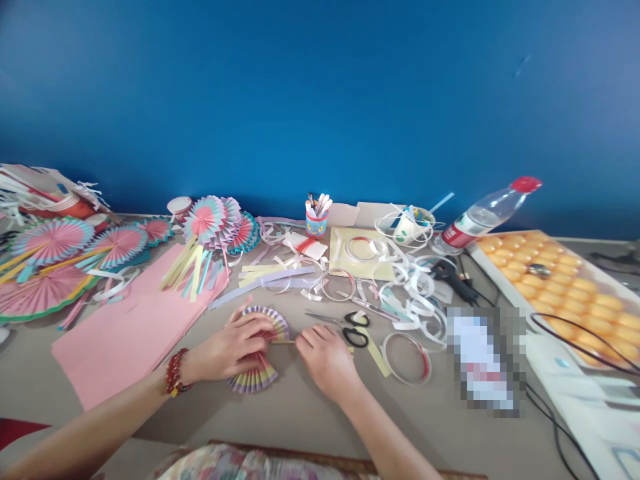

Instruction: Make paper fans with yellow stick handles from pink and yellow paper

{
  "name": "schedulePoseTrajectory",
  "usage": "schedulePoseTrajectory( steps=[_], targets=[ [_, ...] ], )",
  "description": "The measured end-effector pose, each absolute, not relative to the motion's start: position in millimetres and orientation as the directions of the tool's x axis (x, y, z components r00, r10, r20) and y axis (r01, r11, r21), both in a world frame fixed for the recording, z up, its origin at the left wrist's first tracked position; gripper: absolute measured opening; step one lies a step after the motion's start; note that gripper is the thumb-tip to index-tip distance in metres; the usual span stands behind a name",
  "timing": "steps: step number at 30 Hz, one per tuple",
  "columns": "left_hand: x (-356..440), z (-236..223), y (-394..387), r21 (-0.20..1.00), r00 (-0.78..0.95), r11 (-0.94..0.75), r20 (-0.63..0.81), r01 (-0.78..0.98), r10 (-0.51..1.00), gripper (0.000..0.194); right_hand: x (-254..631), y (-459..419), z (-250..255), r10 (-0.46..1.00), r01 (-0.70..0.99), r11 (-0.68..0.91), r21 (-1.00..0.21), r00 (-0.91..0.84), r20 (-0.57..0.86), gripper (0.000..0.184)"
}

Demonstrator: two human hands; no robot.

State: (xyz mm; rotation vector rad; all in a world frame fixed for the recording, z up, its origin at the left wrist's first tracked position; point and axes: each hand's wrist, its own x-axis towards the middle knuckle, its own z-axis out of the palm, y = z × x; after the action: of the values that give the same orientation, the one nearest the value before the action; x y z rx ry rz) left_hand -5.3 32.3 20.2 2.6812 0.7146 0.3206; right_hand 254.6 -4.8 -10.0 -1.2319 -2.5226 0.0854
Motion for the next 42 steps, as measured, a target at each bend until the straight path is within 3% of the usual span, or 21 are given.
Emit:
schedulePoseTrajectory(
  steps=[11, 24, 42],
  targets=[
    [9.6, 22.9, 24.9, 0.427, 0.780, -0.734, 0.096, 0.529, 0.619, 0.006, 254.9, -4.6, -12.4, 0.767, 0.759, 0.630, -0.164, -0.574, 0.287, 0.017],
    [19.6, 23.4, 21.8, 0.387, 0.739, -0.710, 0.102, 0.588, 0.666, 0.003, 253.3, -3.7, -15.4, 0.775, 0.766, 0.621, -0.168, -0.567, 0.279, 0.012],
    [28.2, 32.9, 31.2, 0.245, 0.846, -0.832, 0.074, 0.498, 0.528, 0.009, 251.9, -3.1, -13.6, 0.764, 0.771, 0.625, -0.126, -0.571, 0.300, 0.012]
  ],
)
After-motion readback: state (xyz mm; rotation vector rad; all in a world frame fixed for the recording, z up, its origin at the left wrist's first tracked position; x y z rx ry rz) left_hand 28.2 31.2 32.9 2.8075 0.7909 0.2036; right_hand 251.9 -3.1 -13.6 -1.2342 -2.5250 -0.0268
